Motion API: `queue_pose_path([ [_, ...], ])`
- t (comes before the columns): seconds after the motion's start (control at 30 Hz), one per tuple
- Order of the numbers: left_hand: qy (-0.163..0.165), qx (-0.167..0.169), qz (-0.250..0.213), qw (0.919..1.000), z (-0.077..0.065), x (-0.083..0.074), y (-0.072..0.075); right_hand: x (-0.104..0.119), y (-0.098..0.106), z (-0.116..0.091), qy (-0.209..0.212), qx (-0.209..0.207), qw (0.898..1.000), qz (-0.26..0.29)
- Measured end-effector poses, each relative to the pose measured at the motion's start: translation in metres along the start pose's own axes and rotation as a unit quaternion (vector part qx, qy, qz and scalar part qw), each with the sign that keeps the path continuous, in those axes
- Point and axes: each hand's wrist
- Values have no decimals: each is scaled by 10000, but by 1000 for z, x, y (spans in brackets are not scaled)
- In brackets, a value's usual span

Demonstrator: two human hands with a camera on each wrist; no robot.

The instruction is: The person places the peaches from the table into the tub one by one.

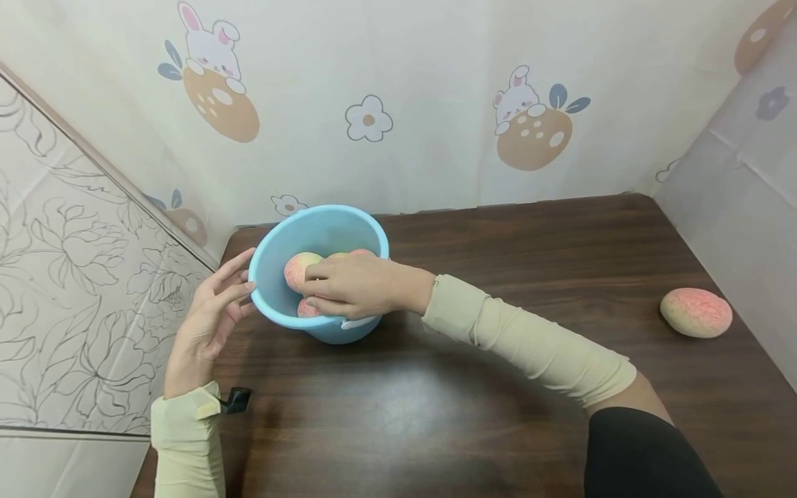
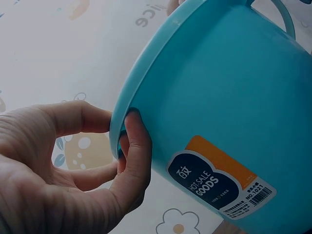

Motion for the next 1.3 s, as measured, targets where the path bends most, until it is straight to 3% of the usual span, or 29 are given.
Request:
queue_pose_path([
  [0.43,78,-49,60,9999,-1,0,0,4,6,-6,-232,-140,9978,-602],
  [0.87,25,-53,66,10000,-1,-1,-1,12,32,-27,-286,-858,9870,-1328],
  [1.03,-28,18,26,10000,-2,0,0,14,39,-42,-475,-884,9823,-1580],
  [1.3,-80,94,-16,9999,-2,0,0,15,45,-71,-1131,-884,9755,-1666],
])
Point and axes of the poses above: each hand's wrist, its own z-axis towards the middle knuckle, its own y-axis out of the back of the hand, x = y × z, and after that the axes turned 7 degrees about -z, right-handed
